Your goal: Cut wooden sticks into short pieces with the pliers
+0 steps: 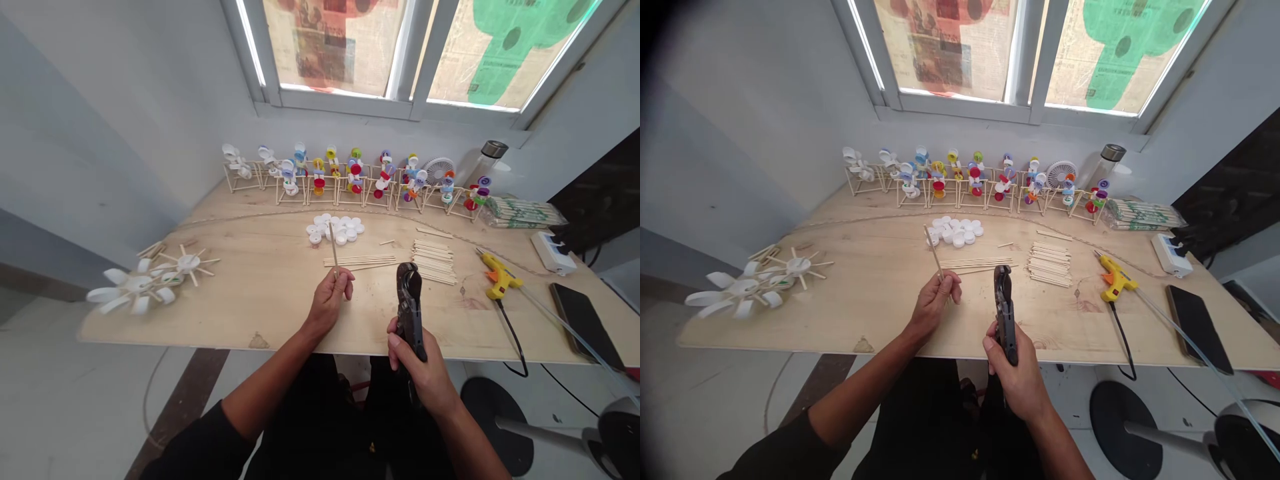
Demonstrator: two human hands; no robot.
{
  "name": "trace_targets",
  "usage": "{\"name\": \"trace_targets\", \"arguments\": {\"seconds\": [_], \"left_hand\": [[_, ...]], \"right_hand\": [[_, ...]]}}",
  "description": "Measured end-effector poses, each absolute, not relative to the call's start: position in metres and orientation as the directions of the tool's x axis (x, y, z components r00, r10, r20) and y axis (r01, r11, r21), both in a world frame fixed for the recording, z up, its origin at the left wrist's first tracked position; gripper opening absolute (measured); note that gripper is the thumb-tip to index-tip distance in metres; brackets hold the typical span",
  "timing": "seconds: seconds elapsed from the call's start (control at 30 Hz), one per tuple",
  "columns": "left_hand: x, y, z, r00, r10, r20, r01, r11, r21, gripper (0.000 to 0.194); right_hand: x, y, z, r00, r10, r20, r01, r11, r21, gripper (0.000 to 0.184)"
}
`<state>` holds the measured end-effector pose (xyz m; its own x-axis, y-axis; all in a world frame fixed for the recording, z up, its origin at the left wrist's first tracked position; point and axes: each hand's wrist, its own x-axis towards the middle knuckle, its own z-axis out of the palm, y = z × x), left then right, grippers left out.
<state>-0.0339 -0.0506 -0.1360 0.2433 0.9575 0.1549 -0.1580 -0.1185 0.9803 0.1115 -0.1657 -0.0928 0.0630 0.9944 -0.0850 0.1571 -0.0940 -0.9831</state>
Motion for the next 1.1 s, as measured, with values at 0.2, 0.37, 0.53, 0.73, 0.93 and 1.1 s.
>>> {"name": "trace_targets", "arguments": {"seconds": [0.2,0.37,0.53,0.73,0.93,1.1], "left_hand": [[-0.025,-0.065,-0.129,0.205,0.966,0.157,-0.193,-0.118,0.974,0.024],[-0.006,-0.093,-0.111,0.147,0.985,-0.088,-0.542,0.155,0.826,0.024],[0.006,-0.11,-0.093,0.204,0.952,-0.229,-0.699,0.305,0.647,0.022],[0.007,-0.108,-0.086,0.192,0.946,-0.263,-0.712,0.319,0.626,0.021],[0.011,-0.111,-0.083,0.242,0.925,-0.294,-0.69,0.377,0.618,0.022],[0.011,-0.112,-0.084,0.27,0.922,-0.277,-0.635,0.386,0.669,0.025]], "right_hand": [[0.109,-0.164,-0.095,0.075,0.995,-0.064,0.192,-0.078,-0.978,0.024],[0.104,-0.155,-0.097,0.166,0.986,-0.026,0.241,-0.067,-0.968,0.02],[0.098,-0.147,-0.1,0.195,0.98,0.03,0.289,-0.029,-0.957,0.017],[0.097,-0.149,-0.102,0.247,0.969,0.034,0.321,-0.048,-0.946,0.015],[0.093,-0.152,-0.099,0.229,0.973,-0.01,0.2,-0.057,-0.978,0.016],[0.09,-0.153,-0.102,0.251,0.967,-0.034,0.125,-0.067,-0.99,0.019]]}}
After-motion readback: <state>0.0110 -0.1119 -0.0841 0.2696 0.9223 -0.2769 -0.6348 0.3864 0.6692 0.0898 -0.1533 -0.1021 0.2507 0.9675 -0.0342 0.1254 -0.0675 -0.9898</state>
